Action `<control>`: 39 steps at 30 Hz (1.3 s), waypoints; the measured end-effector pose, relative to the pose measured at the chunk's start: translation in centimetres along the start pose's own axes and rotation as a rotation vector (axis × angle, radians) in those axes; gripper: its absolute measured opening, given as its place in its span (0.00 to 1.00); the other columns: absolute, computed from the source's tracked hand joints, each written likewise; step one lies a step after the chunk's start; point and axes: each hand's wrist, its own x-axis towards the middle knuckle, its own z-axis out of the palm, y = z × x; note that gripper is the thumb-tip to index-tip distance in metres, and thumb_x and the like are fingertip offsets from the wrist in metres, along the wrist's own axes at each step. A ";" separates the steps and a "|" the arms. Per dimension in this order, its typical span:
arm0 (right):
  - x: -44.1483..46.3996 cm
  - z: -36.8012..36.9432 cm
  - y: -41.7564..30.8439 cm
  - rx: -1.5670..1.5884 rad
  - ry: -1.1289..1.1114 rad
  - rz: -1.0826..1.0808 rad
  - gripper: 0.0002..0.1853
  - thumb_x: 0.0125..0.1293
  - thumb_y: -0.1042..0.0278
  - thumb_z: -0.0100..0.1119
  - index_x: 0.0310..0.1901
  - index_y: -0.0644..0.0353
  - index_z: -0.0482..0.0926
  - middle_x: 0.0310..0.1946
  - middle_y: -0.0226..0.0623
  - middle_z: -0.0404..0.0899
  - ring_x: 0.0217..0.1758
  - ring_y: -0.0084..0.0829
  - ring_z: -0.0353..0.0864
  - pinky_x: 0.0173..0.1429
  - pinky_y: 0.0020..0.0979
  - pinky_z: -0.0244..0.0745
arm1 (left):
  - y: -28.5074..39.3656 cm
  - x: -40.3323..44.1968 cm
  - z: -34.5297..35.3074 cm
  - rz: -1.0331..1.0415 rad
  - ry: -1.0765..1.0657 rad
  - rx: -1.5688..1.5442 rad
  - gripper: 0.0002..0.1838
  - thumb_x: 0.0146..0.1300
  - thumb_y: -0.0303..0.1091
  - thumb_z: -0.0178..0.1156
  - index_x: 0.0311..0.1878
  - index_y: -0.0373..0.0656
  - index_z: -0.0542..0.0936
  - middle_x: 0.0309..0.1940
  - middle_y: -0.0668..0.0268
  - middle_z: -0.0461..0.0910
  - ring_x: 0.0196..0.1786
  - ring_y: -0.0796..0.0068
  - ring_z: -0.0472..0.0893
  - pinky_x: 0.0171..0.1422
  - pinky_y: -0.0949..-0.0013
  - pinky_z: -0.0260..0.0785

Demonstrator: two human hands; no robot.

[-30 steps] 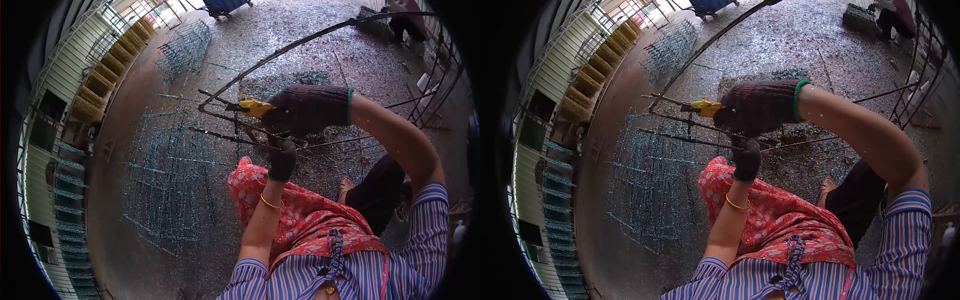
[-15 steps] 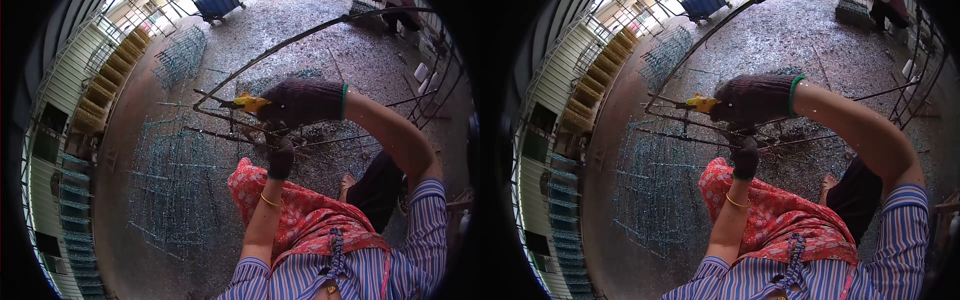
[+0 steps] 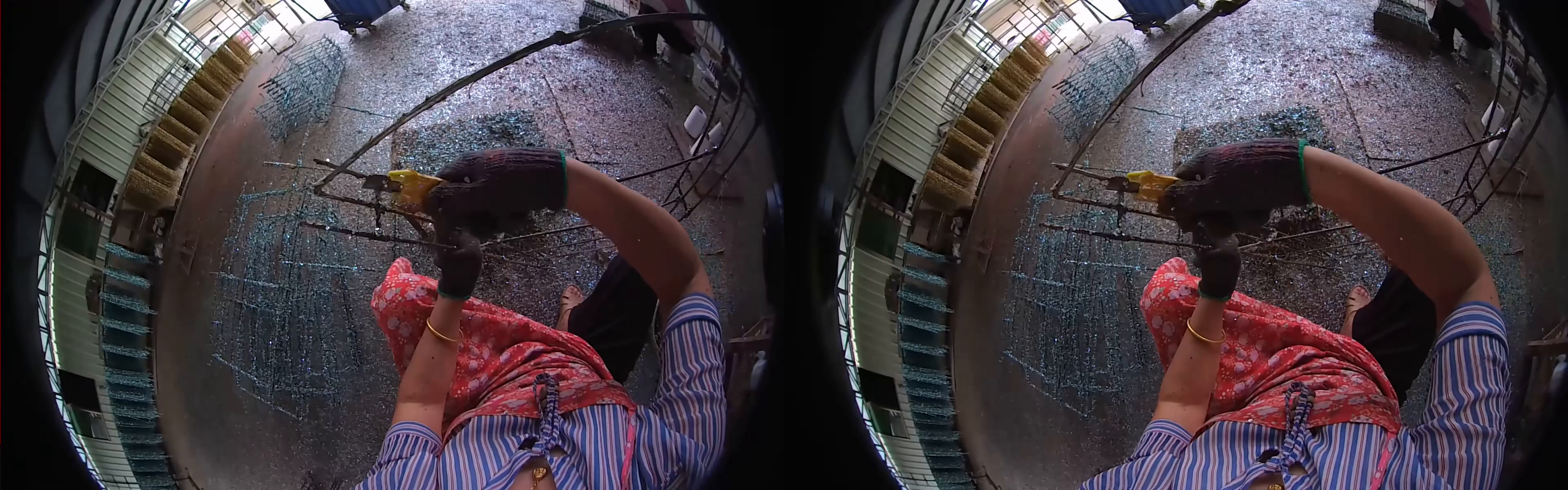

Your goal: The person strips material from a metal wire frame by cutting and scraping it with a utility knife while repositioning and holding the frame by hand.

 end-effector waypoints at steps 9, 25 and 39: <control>2.2 1.5 4.3 0.230 -0.156 -0.080 0.16 0.66 0.56 0.55 0.47 0.59 0.76 0.28 0.31 0.77 0.28 0.24 0.77 0.31 0.26 0.74 | -7.7 1.5 3.8 0.349 -0.140 1.376 0.24 0.73 0.47 0.43 0.65 0.43 0.65 0.61 0.60 0.69 0.58 0.68 0.72 0.67 0.61 0.65; 2.5 4.4 5.2 0.977 -0.356 -0.053 0.16 0.70 0.51 0.51 0.44 0.57 0.76 0.20 0.21 0.71 0.16 0.14 0.66 0.17 0.20 0.62 | -3.3 1.1 1.2 0.178 -0.079 1.461 0.33 0.64 0.48 0.57 0.68 0.47 0.61 0.63 0.63 0.67 0.65 0.65 0.66 0.70 0.57 0.61; 4.6 6.0 7.9 0.933 -0.147 -0.208 0.19 0.68 0.50 0.52 0.45 0.59 0.74 0.27 0.27 0.74 0.21 0.16 0.70 0.20 0.20 0.67 | -10.8 1.5 5.5 0.276 0.137 1.596 0.32 0.68 0.55 0.48 0.68 0.45 0.60 0.63 0.63 0.66 0.63 0.66 0.68 0.73 0.56 0.57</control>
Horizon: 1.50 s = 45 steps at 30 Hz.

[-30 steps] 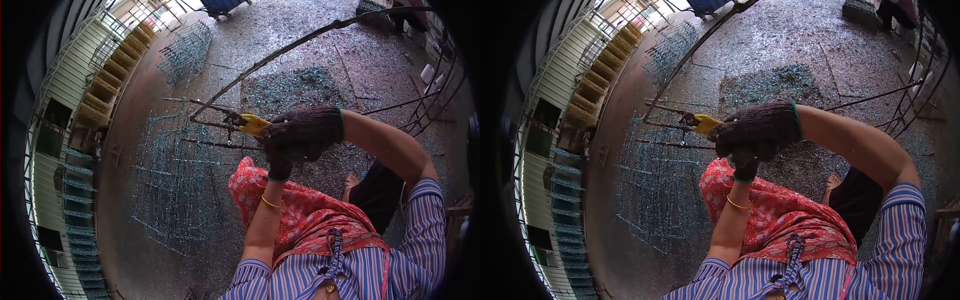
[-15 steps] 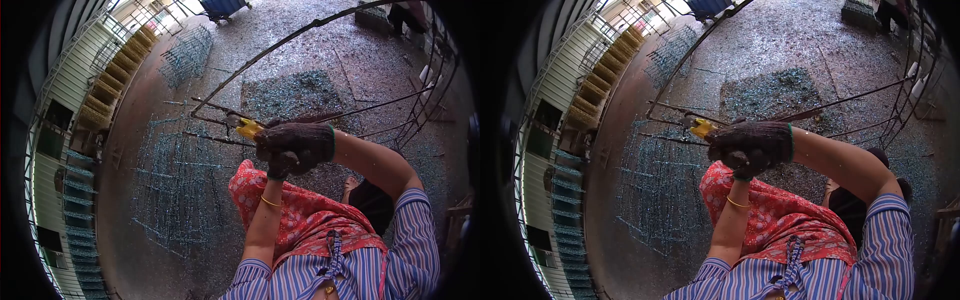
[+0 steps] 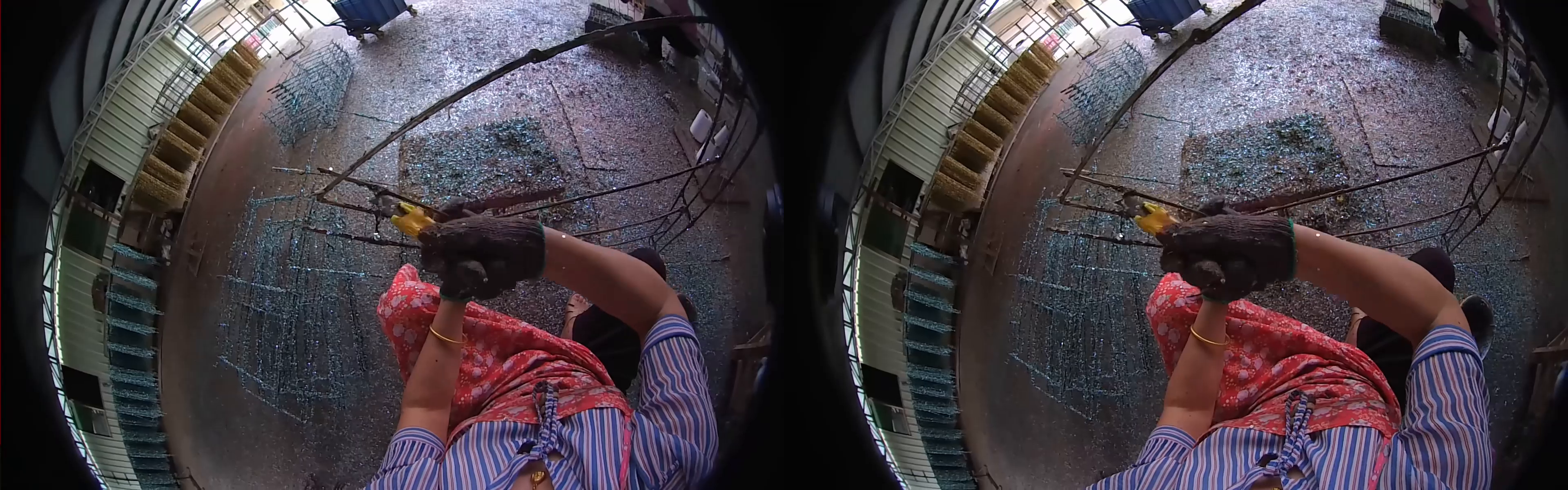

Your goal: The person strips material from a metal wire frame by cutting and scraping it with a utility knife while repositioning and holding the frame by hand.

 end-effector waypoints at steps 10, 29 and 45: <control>-0.5 1.7 0.1 0.652 -0.331 0.301 0.15 0.72 0.52 0.48 0.41 0.56 0.74 0.18 0.27 0.70 0.11 0.16 0.62 0.14 0.18 0.59 | 0.1 0.3 0.5 0.075 -0.344 -0.497 0.23 0.70 0.45 0.48 0.64 0.46 0.66 0.59 0.62 0.70 0.62 0.66 0.69 0.68 0.60 0.61; 2.7 3.5 -2.2 -1.061 0.612 -0.980 0.18 0.61 0.57 0.66 0.48 0.57 0.75 0.27 0.38 0.80 0.28 0.31 0.81 0.33 0.29 0.76 | 1.0 1.3 3.7 0.097 0.191 0.077 0.30 0.75 0.46 0.39 0.75 0.46 0.47 0.72 0.62 0.54 0.73 0.68 0.56 0.76 0.65 0.49; 4.4 3.9 -3.9 -1.112 0.443 -0.755 0.16 0.59 0.62 0.68 0.42 0.61 0.76 0.29 0.40 0.79 0.33 0.24 0.79 0.38 0.32 0.74 | 0.7 2.2 5.2 0.144 0.561 -0.156 0.29 0.76 0.45 0.37 0.74 0.42 0.50 0.70 0.60 0.60 0.71 0.69 0.60 0.75 0.66 0.50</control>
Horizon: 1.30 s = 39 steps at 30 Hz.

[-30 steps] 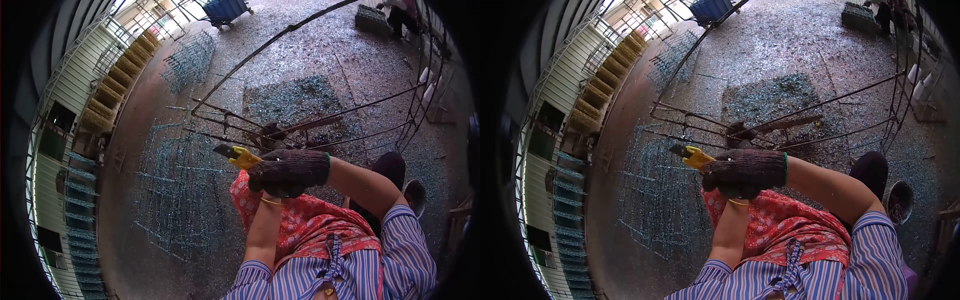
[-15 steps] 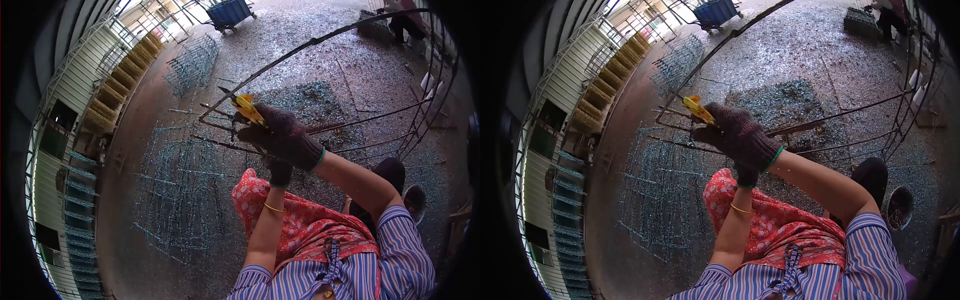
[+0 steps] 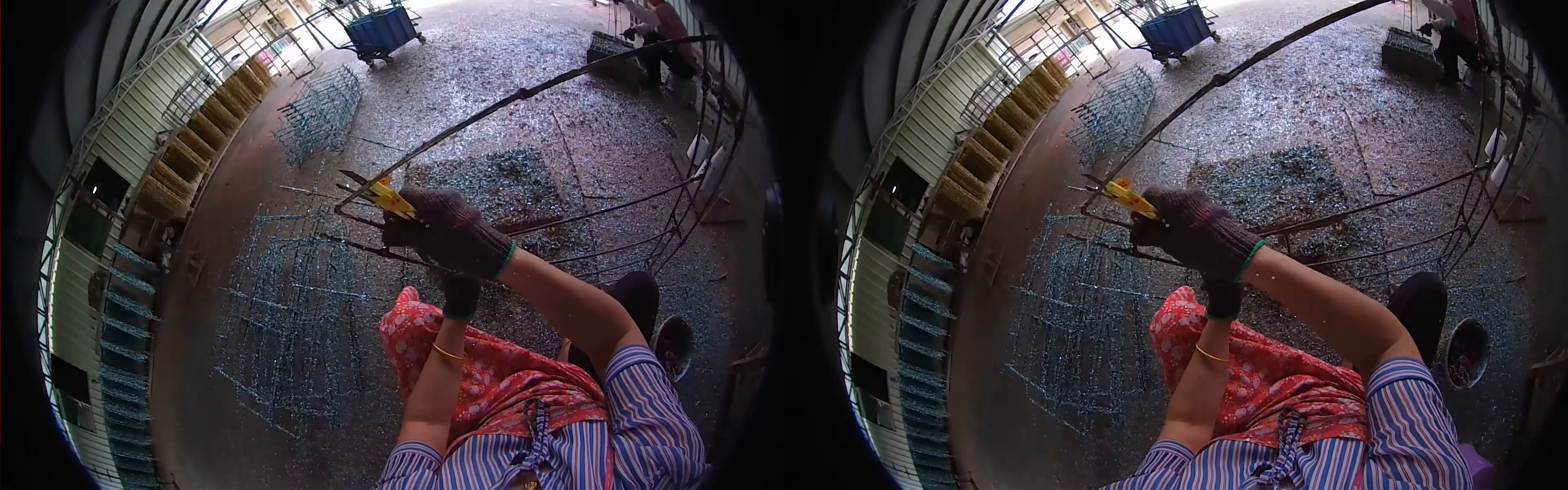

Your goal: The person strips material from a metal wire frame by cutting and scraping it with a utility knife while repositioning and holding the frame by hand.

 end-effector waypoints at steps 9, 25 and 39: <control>-2.6 -0.2 0.4 -0.178 0.181 0.024 0.14 0.61 0.63 0.64 0.42 0.61 0.75 0.28 0.43 0.78 0.31 0.37 0.81 0.35 0.35 0.74 | -4.0 4.2 -9.0 0.088 -0.682 -0.426 0.33 0.75 0.49 0.39 0.75 0.47 0.44 0.72 0.60 0.53 0.73 0.65 0.55 0.76 0.65 0.49; 0.6 -0.5 1.4 -0.109 0.013 -0.216 0.16 0.59 0.62 0.67 0.43 0.63 0.77 0.31 0.42 0.77 0.32 0.34 0.80 0.36 0.33 0.74 | -0.2 1.2 -2.5 -0.066 0.024 -0.111 0.29 0.73 0.44 0.40 0.74 0.45 0.52 0.73 0.60 0.54 0.72 0.60 0.59 0.77 0.56 0.48; -6.6 -3.0 0.7 0.117 0.141 -0.006 0.16 0.60 0.61 0.66 0.44 0.62 0.76 0.31 0.45 0.79 0.34 0.35 0.82 0.36 0.34 0.75 | 0.2 3.6 -7.6 -0.058 -0.483 -0.112 0.30 0.69 0.32 0.50 0.72 0.45 0.53 0.66 0.57 0.63 0.68 0.64 0.64 0.73 0.59 0.57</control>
